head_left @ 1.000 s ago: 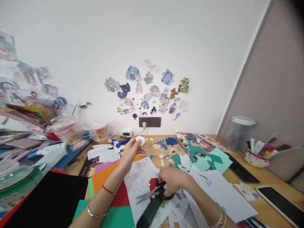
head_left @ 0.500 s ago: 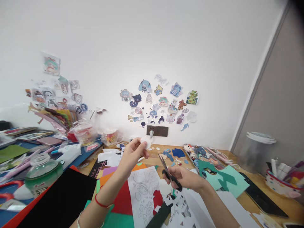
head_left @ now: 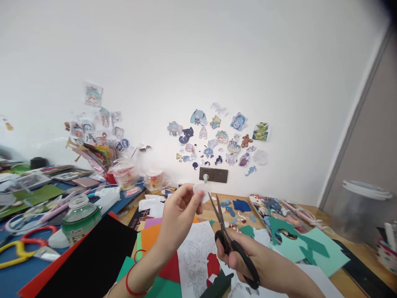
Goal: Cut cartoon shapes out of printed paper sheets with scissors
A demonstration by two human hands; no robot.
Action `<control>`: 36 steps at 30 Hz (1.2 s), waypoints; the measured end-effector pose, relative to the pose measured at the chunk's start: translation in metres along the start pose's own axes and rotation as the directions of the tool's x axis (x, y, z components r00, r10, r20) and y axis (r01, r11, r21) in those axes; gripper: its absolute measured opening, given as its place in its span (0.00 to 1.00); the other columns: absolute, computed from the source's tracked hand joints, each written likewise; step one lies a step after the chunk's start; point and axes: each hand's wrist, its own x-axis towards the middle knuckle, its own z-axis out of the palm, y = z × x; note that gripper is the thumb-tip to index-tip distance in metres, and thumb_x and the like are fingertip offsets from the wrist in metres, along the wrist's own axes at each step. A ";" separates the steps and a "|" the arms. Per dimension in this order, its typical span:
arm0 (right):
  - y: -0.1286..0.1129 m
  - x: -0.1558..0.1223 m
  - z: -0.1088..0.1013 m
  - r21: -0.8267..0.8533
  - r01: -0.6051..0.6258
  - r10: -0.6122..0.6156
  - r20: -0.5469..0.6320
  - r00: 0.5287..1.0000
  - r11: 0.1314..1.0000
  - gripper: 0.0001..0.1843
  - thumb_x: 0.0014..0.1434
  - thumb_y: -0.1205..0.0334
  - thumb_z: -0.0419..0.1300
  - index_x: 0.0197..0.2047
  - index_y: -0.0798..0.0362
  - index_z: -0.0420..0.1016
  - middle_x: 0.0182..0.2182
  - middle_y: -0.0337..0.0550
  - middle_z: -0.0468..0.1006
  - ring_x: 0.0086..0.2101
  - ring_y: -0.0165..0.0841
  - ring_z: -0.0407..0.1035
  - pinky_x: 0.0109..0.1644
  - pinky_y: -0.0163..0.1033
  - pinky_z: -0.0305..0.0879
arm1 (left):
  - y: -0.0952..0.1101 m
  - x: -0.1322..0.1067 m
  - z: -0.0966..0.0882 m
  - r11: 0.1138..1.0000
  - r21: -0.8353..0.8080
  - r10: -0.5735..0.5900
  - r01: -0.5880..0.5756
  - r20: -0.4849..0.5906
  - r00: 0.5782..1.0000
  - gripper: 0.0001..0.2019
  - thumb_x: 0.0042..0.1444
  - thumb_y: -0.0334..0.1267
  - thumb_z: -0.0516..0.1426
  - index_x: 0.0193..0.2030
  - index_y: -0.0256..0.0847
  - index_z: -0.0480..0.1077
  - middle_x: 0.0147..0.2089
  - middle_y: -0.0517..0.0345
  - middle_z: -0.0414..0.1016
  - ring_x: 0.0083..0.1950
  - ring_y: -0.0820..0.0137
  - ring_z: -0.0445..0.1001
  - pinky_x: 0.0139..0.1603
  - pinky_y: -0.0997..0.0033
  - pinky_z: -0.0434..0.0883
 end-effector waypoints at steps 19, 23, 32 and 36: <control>0.002 -0.006 -0.009 0.058 -0.090 0.084 0.105 0.991 0.994 0.35 0.46 0.28 0.48 0.35 0.56 0.63 0.26 0.36 0.60 0.17 0.17 0.52 0.16 0.24 0.51 | 0.005 -0.005 -0.002 0.979 0.154 0.134 -0.135 0.016 0.991 0.08 0.57 0.38 0.53 0.34 0.41 0.72 0.27 0.60 0.69 0.29 0.74 0.68 0.30 0.77 0.66; 0.000 -0.005 -0.010 0.078 -0.093 0.084 0.120 0.989 0.993 0.35 0.46 0.28 0.48 0.35 0.55 0.63 0.26 0.36 0.59 0.17 0.18 0.50 0.16 0.23 0.50 | 0.005 -0.006 -0.001 0.960 0.189 0.201 -0.206 0.046 0.979 0.07 0.56 0.36 0.54 0.33 0.42 0.74 0.33 0.57 0.71 0.36 0.71 0.68 0.35 0.74 0.65; 0.003 -0.002 -0.004 -0.001 0.016 -0.016 0.065 0.998 1.000 0.32 0.51 0.32 0.48 0.39 0.56 0.63 0.28 0.38 0.60 0.23 0.22 0.51 0.23 0.28 0.51 | 0.005 -0.011 0.005 1.000 0.024 0.010 -0.010 -0.009 1.000 0.07 0.51 0.39 0.58 0.37 0.42 0.69 0.31 0.61 0.72 0.31 0.75 0.71 0.33 0.78 0.70; 0.001 -0.001 0.000 0.021 0.032 -0.033 0.028 0.999 0.999 0.32 0.50 0.33 0.50 0.40 0.55 0.62 0.29 0.38 0.61 0.24 0.24 0.51 0.25 0.30 0.51 | 0.010 -0.014 0.006 1.000 0.028 -0.001 0.001 0.031 1.000 0.04 0.51 0.37 0.59 0.32 0.41 0.69 0.28 0.63 0.72 0.29 0.76 0.71 0.30 0.80 0.69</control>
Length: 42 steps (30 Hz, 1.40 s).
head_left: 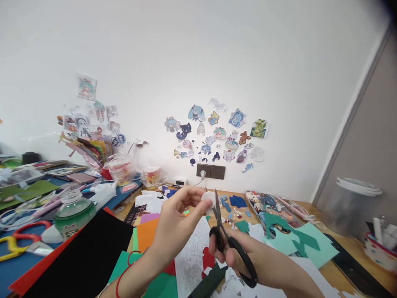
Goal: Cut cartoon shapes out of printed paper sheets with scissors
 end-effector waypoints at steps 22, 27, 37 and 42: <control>-0.011 0.000 0.005 -0.077 -0.017 0.012 -0.069 0.998 0.997 0.26 0.52 0.36 0.52 0.29 0.53 0.59 0.26 0.37 0.61 0.25 0.27 0.53 0.27 0.34 0.51 | 0.005 -0.004 -0.006 0.990 0.113 0.079 -0.087 0.072 0.994 0.06 0.56 0.40 0.54 0.31 0.41 0.65 0.28 0.62 0.68 0.29 0.74 0.68 0.31 0.76 0.66; -0.006 -0.001 0.005 0.026 -0.001 0.003 -0.043 0.999 1.000 0.18 0.51 0.48 0.59 0.32 0.53 0.61 0.27 0.38 0.62 0.27 0.28 0.54 0.28 0.34 0.52 | 0.010 -0.005 -0.007 0.919 0.322 0.179 -0.225 0.168 0.970 0.10 0.59 0.38 0.50 0.28 0.40 0.64 0.26 0.61 0.66 0.29 0.74 0.64 0.31 0.75 0.62; -0.002 -0.007 0.010 -0.074 -0.031 0.027 -0.058 0.998 0.997 0.07 0.54 0.67 0.56 0.37 0.52 0.62 0.35 0.40 0.65 0.32 0.29 0.59 0.35 0.35 0.57 | 0.014 -0.007 -0.012 0.850 0.382 0.271 -0.362 0.273 0.923 0.09 0.59 0.34 0.49 0.27 0.40 0.61 0.26 0.63 0.62 0.27 0.76 0.61 0.30 0.76 0.59; -0.002 -0.007 0.010 -0.110 0.009 -0.015 -0.050 0.999 0.994 0.07 0.58 0.58 0.53 0.37 0.52 0.61 0.36 0.42 0.65 0.33 0.31 0.59 0.37 0.37 0.57 | 0.016 -0.008 -0.013 0.854 0.376 0.274 -0.360 0.264 0.925 0.09 0.59 0.34 0.49 0.28 0.40 0.64 0.26 0.62 0.65 0.28 0.75 0.62 0.30 0.75 0.60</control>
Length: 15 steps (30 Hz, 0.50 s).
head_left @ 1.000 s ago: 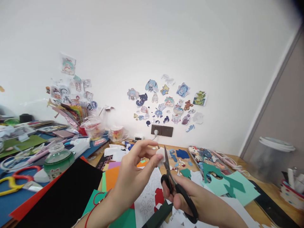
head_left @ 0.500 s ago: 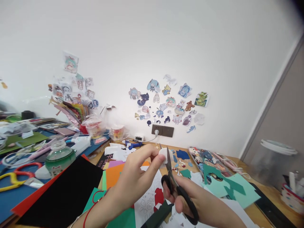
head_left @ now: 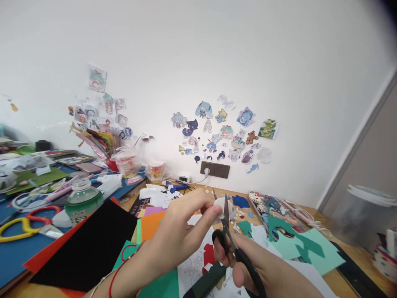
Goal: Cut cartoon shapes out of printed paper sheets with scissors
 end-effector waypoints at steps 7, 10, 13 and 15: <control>-0.005 -0.002 0.001 -0.013 -0.016 0.016 -0.017 1.000 1.000 0.06 0.59 0.59 0.51 0.34 0.52 0.60 0.34 0.41 0.66 0.32 0.30 0.59 0.36 0.37 0.57 | 0.001 0.000 0.000 1.000 -0.007 0.010 -0.010 -0.022 1.000 0.09 0.59 0.34 0.49 0.29 0.39 0.66 0.26 0.61 0.66 0.28 0.74 0.63 0.30 0.75 0.60; -0.008 -0.002 0.004 0.003 -0.033 0.033 -0.031 0.999 0.999 0.04 0.57 0.63 0.52 0.35 0.52 0.60 0.34 0.41 0.65 0.34 0.31 0.59 0.38 0.36 0.58 | 0.001 -0.001 0.002 0.999 -0.010 0.047 -0.048 -0.073 0.996 0.08 0.58 0.32 0.50 0.28 0.39 0.64 0.25 0.62 0.64 0.27 0.75 0.62 0.29 0.75 0.60; -0.014 -0.001 0.005 0.009 -0.019 0.019 -0.064 0.998 1.000 0.07 0.54 0.62 0.56 0.34 0.52 0.59 0.35 0.41 0.65 0.35 0.32 0.59 0.41 0.37 0.57 | 0.001 -0.002 0.004 0.995 -0.044 0.090 -0.095 -0.106 0.990 0.07 0.58 0.30 0.51 0.28 0.38 0.63 0.25 0.63 0.63 0.26 0.77 0.61 0.29 0.77 0.60; -0.019 -0.001 0.005 0.012 -0.038 0.038 -0.052 0.998 0.999 0.08 0.54 0.61 0.56 0.33 0.52 0.58 0.34 0.41 0.65 0.34 0.31 0.59 0.40 0.37 0.57 | 0.002 -0.003 0.004 0.993 -0.063 0.093 -0.100 -0.101 0.991 0.07 0.57 0.29 0.51 0.29 0.38 0.64 0.25 0.62 0.64 0.27 0.78 0.62 0.30 0.77 0.60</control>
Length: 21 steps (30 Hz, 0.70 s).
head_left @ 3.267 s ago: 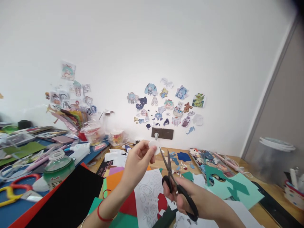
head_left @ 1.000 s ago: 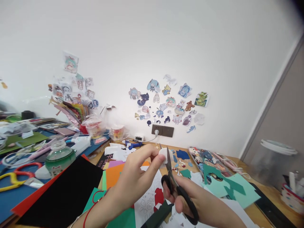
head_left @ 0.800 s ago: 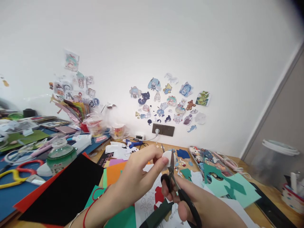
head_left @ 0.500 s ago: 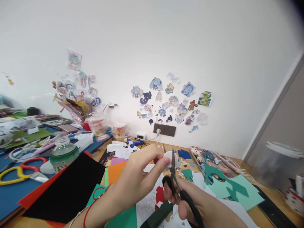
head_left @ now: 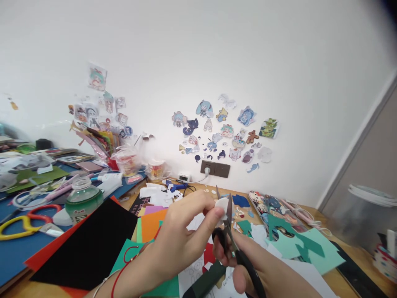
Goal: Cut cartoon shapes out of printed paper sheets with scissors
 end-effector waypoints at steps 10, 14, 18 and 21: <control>-0.008 0.002 -0.001 0.014 0.009 -0.010 0.031 0.999 1.000 0.27 0.47 0.35 0.56 0.33 0.53 0.59 0.30 0.38 0.60 0.29 0.30 0.54 0.33 0.36 0.53 | 0.000 -0.004 0.005 0.997 -0.076 0.007 -0.011 -0.050 0.999 0.05 0.56 0.27 0.52 0.31 0.37 0.66 0.27 0.60 0.67 0.29 0.77 0.64 0.31 0.75 0.61; -0.015 0.005 -0.001 0.024 0.076 -0.076 0.009 0.997 0.997 0.34 0.40 0.26 0.52 0.31 0.52 0.59 0.27 0.37 0.59 0.27 0.30 0.53 0.29 0.36 0.52 | 0.001 -0.006 0.008 0.994 -0.109 0.003 -0.010 -0.063 0.998 0.06 0.56 0.26 0.52 0.31 0.37 0.66 0.26 0.61 0.67 0.29 0.77 0.64 0.32 0.75 0.61; -0.024 0.003 0.006 0.019 0.021 -0.020 -0.045 0.999 1.000 0.29 0.44 0.32 0.55 0.28 0.51 0.57 0.23 0.35 0.55 0.23 0.28 0.50 0.25 0.34 0.50 | 0.000 -0.007 0.011 0.989 -0.145 -0.003 -0.017 -0.137 0.991 0.06 0.56 0.26 0.52 0.30 0.37 0.65 0.26 0.63 0.63 0.28 0.78 0.62 0.30 0.76 0.61; -0.024 0.004 0.010 -0.042 0.046 -0.050 -0.090 0.995 0.998 0.24 0.49 0.37 0.54 0.28 0.51 0.56 0.23 0.35 0.56 0.24 0.28 0.52 0.25 0.33 0.52 | 0.000 -0.007 0.012 0.986 -0.165 0.004 -0.033 -0.171 0.985 0.06 0.55 0.25 0.52 0.30 0.37 0.64 0.26 0.63 0.63 0.29 0.79 0.62 0.31 0.77 0.61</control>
